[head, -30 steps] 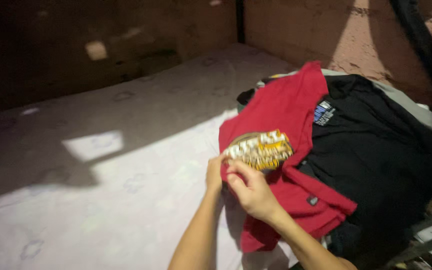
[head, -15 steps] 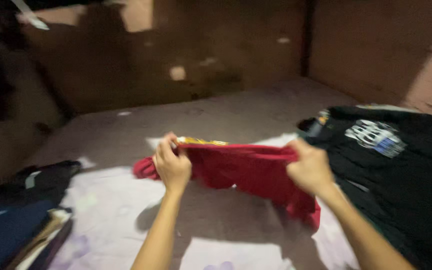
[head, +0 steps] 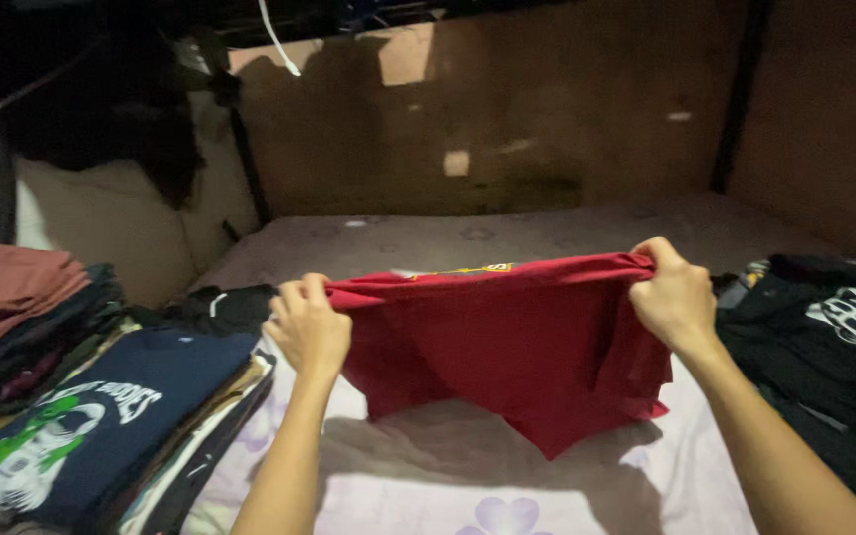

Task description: The person folds several t-shirts one by one on a bed. They smooth each shirt, fold the sides and bottom, then place the folded shirt on a growing stack to the left.

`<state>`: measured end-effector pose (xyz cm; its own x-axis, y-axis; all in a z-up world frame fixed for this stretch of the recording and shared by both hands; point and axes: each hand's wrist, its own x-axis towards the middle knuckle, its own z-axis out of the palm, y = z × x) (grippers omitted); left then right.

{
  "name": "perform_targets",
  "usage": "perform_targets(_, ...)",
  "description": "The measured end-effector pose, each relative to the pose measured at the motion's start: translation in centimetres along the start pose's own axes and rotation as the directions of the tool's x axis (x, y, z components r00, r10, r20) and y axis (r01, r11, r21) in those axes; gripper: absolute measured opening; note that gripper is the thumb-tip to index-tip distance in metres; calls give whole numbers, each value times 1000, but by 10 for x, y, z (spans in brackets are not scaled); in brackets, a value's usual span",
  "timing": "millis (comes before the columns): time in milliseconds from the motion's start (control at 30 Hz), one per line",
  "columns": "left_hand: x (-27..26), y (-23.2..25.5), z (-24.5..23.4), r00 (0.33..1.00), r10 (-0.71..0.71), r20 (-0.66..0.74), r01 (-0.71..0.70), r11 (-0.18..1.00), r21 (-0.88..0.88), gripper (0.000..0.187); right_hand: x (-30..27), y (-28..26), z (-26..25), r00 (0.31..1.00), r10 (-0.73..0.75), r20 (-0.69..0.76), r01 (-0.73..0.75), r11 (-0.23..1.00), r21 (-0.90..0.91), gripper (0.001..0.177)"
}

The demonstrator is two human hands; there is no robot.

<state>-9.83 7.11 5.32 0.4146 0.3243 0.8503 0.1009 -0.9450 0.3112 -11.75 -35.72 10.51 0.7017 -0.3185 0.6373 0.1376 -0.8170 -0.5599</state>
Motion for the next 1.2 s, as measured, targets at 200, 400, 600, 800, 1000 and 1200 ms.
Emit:
perform_targets(200,7,-12,-38,972,-234,-25,231,969,-93,43,0,-16,-12,997,-75,9,76,995,-64,33)
perform_targets(400,38,-38,-64,918,-395,19,392,901,-186,26,1,-19,-36,948,-262,180,302,920,-251,41)
perform_targets(600,57,-58,-94,899,-340,-276,25,670,-742,34,5,6,-43,971,-237,32,238,956,-173,30)
perform_targets(800,49,-42,-133,831,-194,-521,-164,810,-563,33,16,27,-40,960,-110,-257,230,832,505,17)
perform_targets(1000,51,-38,-134,781,-200,-591,-263,754,-602,29,33,56,-37,969,-58,-241,199,763,615,29)
perform_targets(1200,26,-57,-56,783,-53,-619,-251,885,-392,25,28,91,17,995,34,-95,15,878,479,37)
